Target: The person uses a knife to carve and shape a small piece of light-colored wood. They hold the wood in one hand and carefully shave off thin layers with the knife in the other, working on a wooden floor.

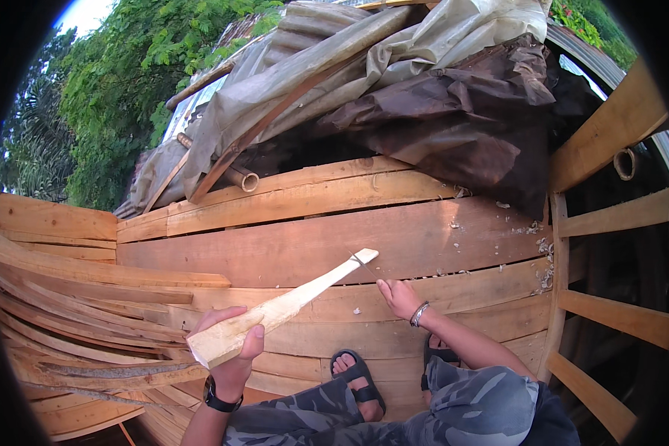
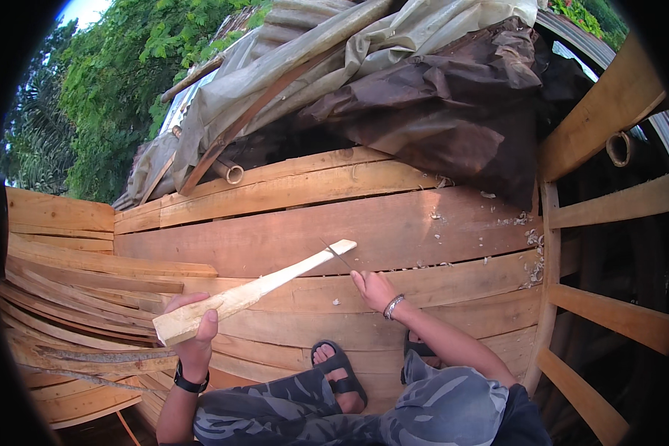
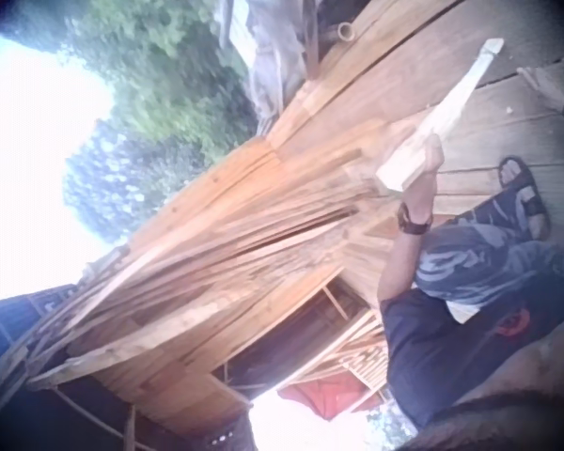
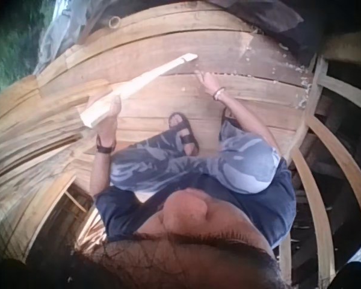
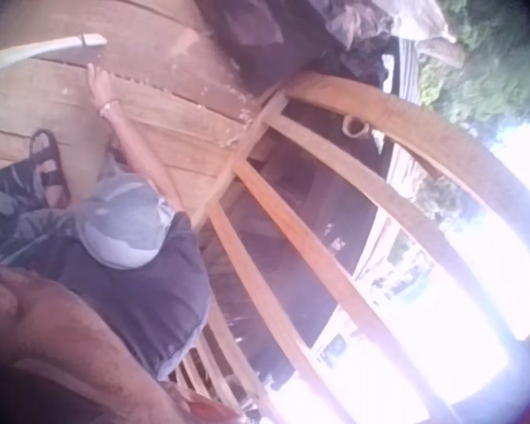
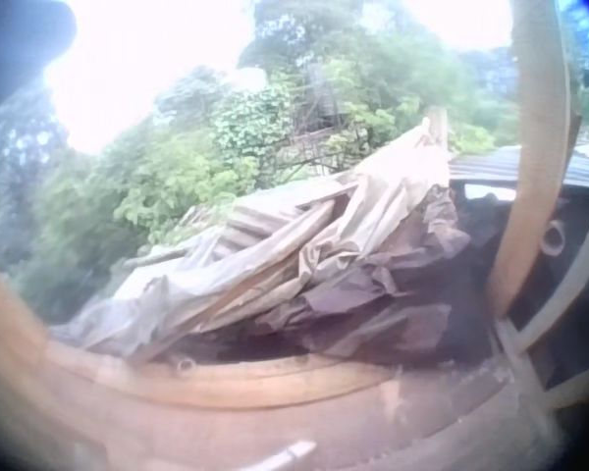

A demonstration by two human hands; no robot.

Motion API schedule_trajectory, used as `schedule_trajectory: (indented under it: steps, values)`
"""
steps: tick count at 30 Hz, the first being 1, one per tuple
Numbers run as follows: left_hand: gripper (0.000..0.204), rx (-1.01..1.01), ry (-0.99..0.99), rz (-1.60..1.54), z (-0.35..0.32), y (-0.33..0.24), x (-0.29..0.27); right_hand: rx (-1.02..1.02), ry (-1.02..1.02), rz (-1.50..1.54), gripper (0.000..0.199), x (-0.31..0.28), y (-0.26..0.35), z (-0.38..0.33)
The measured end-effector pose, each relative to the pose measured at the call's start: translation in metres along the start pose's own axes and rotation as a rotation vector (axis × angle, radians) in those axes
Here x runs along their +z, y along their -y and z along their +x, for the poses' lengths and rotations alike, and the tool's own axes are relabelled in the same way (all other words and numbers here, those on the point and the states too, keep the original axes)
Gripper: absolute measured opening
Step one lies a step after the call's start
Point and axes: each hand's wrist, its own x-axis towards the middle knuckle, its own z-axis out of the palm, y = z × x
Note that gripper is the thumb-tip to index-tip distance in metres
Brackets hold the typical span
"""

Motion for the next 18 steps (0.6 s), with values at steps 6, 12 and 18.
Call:
schedule_trajectory:
  steps: [6,12,18]
  values:
    - [0.032,-0.016,-0.034,-0.023,0.009,-0.002,0.006,-0.078,0.058,-0.065,0.054,-0.014,0.023,-0.008]
    - [0.032,0.115,-0.031,0.022,0.011,-0.008,0.009,-0.123,0.034,-0.048,0.054,-0.009,0.017,-0.009]
    - [0.035,0.197,-0.016,0.01,0.019,-0.022,0.013,-0.083,-0.016,-0.145,0.051,-0.014,0.006,0.004]
